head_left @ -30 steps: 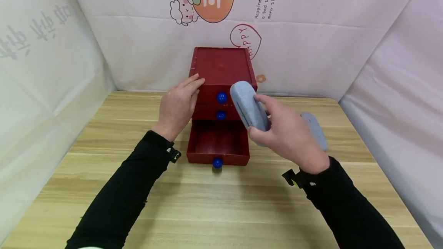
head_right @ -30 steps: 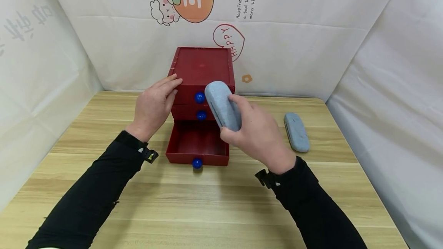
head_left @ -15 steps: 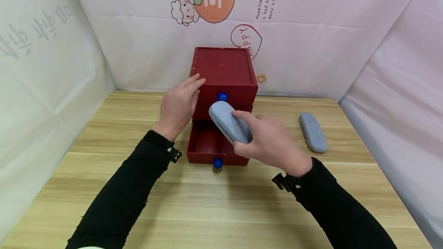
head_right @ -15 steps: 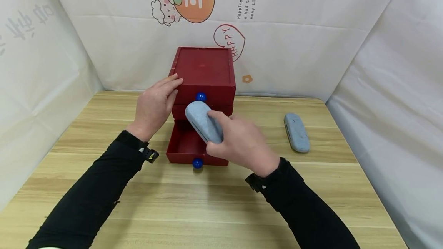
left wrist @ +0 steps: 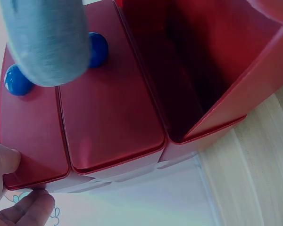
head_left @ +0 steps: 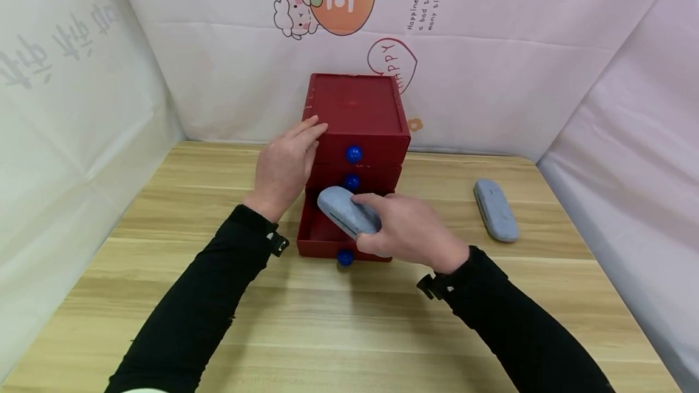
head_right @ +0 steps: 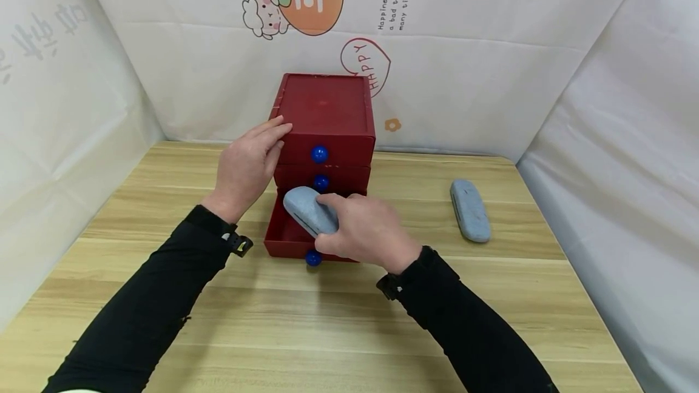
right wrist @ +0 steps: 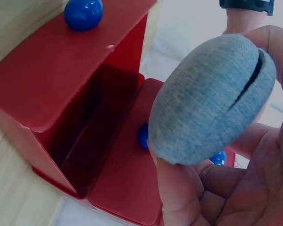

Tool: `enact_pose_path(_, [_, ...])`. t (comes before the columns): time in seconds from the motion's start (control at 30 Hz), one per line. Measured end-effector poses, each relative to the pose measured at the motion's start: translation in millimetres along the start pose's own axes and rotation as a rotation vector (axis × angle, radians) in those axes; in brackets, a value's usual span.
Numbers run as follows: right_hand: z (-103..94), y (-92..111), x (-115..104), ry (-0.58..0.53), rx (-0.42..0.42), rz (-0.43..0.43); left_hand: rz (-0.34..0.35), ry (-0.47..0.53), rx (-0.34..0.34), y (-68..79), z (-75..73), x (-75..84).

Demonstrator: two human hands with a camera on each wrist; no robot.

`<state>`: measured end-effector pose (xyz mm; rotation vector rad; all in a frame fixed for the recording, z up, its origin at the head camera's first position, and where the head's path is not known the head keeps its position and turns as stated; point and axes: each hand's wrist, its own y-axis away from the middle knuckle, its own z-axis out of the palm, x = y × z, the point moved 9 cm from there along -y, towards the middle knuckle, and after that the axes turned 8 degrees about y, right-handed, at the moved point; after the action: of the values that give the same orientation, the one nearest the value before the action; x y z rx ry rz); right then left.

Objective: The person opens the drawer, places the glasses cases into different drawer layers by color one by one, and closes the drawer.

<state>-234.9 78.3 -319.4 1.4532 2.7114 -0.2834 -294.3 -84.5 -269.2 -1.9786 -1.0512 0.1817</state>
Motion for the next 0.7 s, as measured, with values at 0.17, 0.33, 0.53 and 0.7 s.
enact_pose_path(0.17, [6.8, -4, -1, 0.011, -0.011, -0.007, 0.007, -0.002, 0.005, 0.3, -0.4, 0.2])
enact_pose_path(0.33, [14.0, -9, -1, -0.004, -0.056, 0.016, 0.006, -0.003, 0.002, 0.3, -0.3, -0.3])
enact_pose_path(0.53, [25.7, -14, 2, -0.038, -0.142, 0.068, -0.002, -0.004, -0.004, -0.1, 0.0, -1.6])
enact_pose_path(0.7, [33.6, -19, 5, -0.075, -0.184, 0.115, -0.002, -0.008, -0.003, -0.4, -0.5, -1.5])
